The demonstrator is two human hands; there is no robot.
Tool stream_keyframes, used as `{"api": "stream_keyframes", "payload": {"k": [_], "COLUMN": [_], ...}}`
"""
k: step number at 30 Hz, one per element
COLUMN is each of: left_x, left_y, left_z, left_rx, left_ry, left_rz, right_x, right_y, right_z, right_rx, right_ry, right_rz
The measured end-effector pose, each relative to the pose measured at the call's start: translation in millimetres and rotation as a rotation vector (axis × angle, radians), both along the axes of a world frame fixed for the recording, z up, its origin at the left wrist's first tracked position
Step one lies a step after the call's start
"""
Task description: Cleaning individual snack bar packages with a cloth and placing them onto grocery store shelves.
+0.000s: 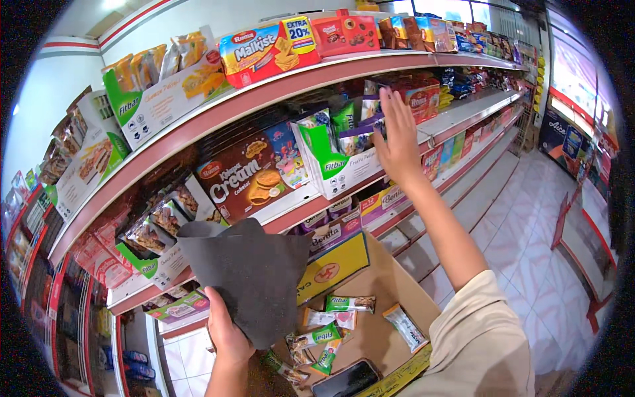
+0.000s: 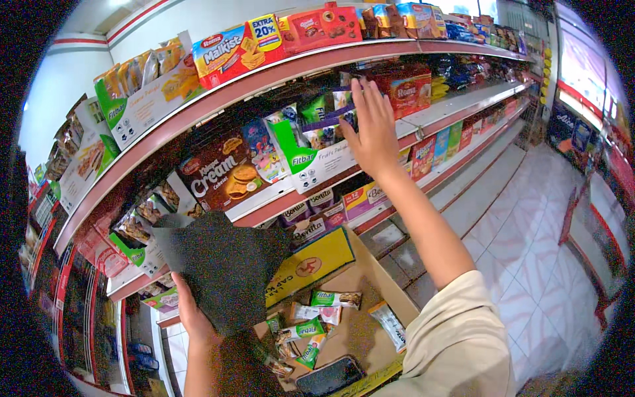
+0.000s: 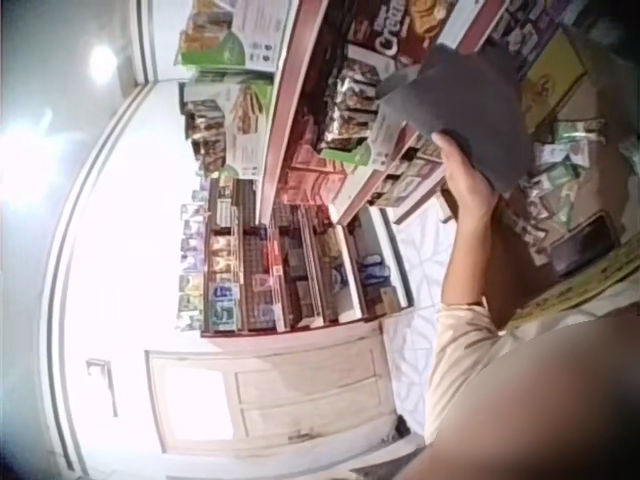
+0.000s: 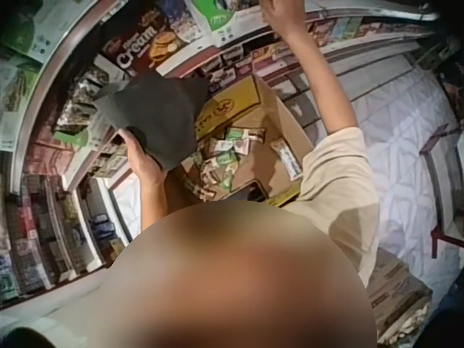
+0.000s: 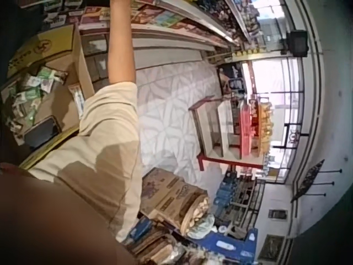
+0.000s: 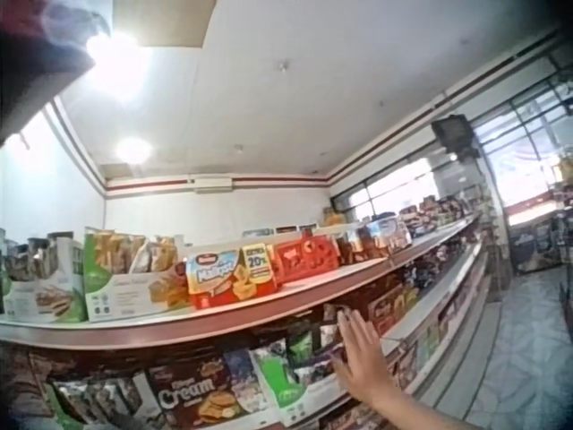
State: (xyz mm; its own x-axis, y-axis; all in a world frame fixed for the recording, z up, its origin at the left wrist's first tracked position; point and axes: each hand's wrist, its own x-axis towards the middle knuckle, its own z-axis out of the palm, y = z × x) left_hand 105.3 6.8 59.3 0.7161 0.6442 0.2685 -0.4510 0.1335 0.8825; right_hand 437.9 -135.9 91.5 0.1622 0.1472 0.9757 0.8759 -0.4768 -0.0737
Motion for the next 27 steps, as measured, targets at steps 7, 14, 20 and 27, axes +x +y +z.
{"api": "stream_keyframes", "payload": {"k": [7,14,20,27], "left_x": [3.1,-3.8,34.5,102.1], "left_y": [6.3,1.7,-15.6,-18.9], "left_z": [-7.2,1.1,15.2,33.7], "left_rx": [-0.046,0.56,1.351,2.025], "left_ry": [0.012,0.616,0.514,0.341], "left_rz": [-0.041,-0.129,-0.397,0.028], "right_x": [9.0,27.6,39.9,-0.9], "right_y": [-15.0,-23.2,-21.6,-35.1], "right_z": [24.3,57.5,67.1,75.4], "right_rx": [-0.266,-0.268,-0.469,-0.587], "right_ry": [-0.016,0.251,0.124,0.265], "right_rz": [-0.179,0.286,0.322,-0.058]}}
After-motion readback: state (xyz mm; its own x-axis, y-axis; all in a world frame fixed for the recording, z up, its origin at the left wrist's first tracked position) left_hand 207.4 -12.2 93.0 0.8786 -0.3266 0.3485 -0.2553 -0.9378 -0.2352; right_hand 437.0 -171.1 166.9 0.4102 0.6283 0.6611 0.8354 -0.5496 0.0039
